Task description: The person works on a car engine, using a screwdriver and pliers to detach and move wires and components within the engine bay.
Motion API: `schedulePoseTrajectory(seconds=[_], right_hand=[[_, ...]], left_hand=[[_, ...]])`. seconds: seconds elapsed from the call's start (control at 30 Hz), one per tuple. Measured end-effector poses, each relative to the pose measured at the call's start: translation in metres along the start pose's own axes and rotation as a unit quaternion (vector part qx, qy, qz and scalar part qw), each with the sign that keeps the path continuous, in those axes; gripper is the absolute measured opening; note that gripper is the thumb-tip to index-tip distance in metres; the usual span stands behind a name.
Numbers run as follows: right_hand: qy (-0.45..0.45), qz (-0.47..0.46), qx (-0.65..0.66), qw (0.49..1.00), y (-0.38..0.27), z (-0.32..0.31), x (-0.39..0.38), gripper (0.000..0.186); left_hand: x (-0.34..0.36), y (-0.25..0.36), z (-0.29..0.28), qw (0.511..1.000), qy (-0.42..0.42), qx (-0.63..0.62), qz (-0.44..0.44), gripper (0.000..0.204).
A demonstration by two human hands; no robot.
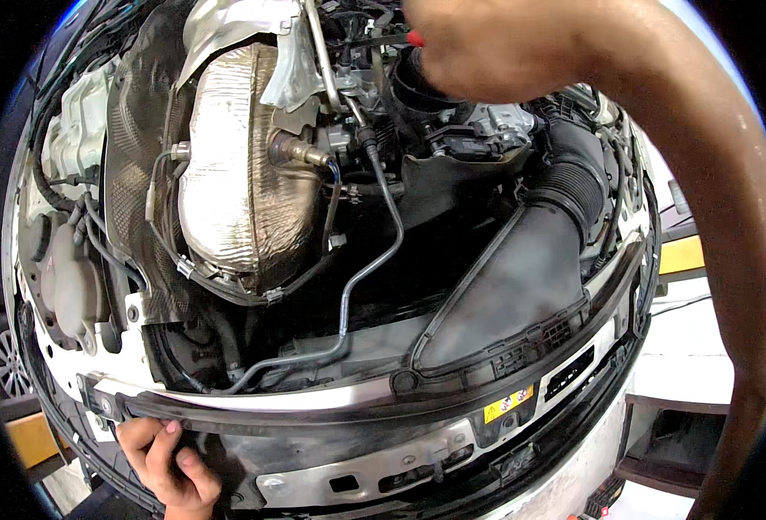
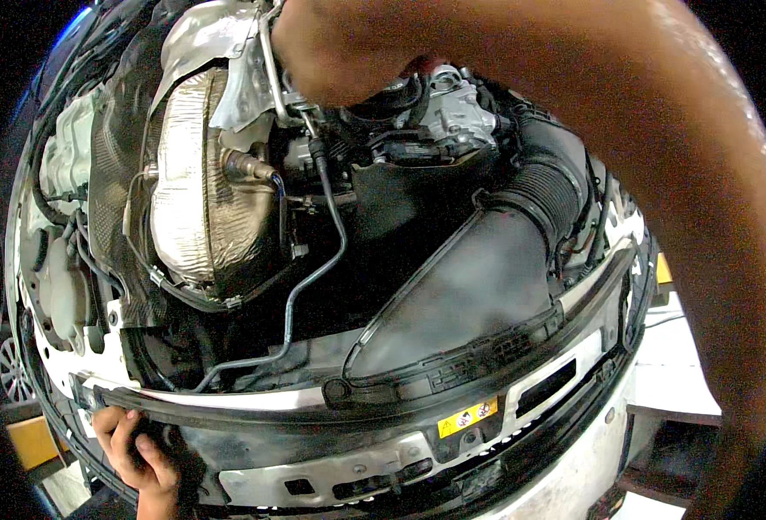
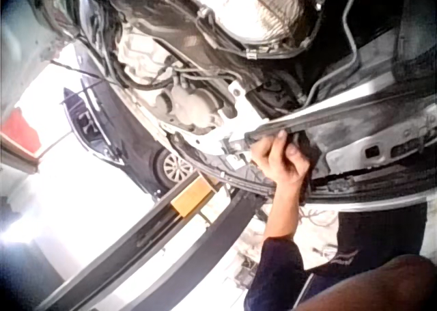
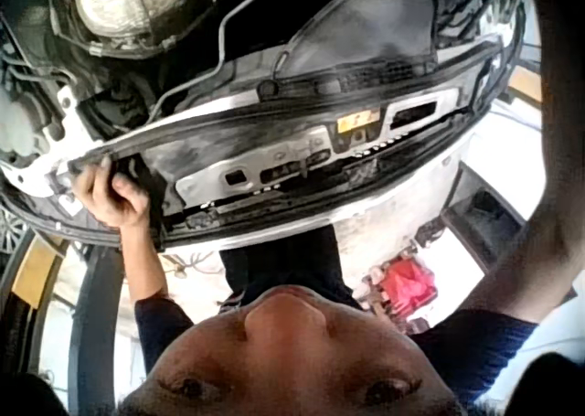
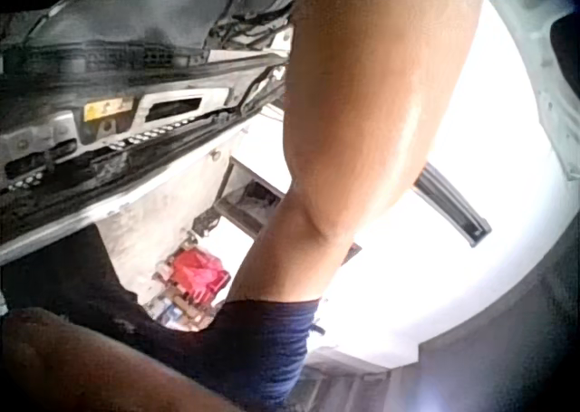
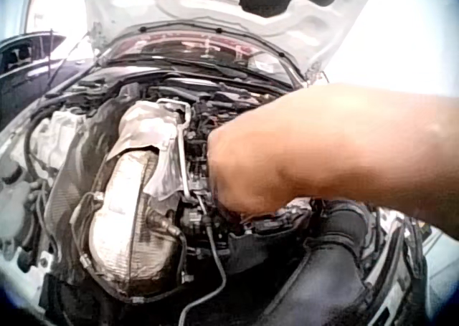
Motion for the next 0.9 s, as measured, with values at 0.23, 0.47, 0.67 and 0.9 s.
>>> schedulePoseTrajectory(seconds=[0.23,0.47,0.67,0.9], right_hand=[[0.138,-0.079,0.043,0.986,0.004,0.042,0.036,0.028],[0.218,0.022,0.28,0.935,0.0,0.069,0.051,0.04],[0.285,0.089,0.319,0.899,-0.016,0.088,0.055,0.031],[0.12,0.149,0.438,0.878,-0.001,0.076,0.061,0.038]], left_hand=[[0.002,0.0,0.004,0.999,0.031,-0.013,0.002,0.025],[0.006,0.0,0.002,0.999,0.03,-0.038,0.003,0.02],[0.009,0.002,0.0,0.997,0.038,-0.063,0.001,0.018],[0.013,0.002,-0.002,0.995,0.035,-0.09,-0.004,0.017]])
Point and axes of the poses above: each hand's wrist, its own x-axis towards the middle knuckle, its own z-axis out of the palm, y = z × x, the point moved 2 cm from there along x, towards the middle knuckle, and after that the axes turned 4 degrees about -z, right-handed, at the moved point
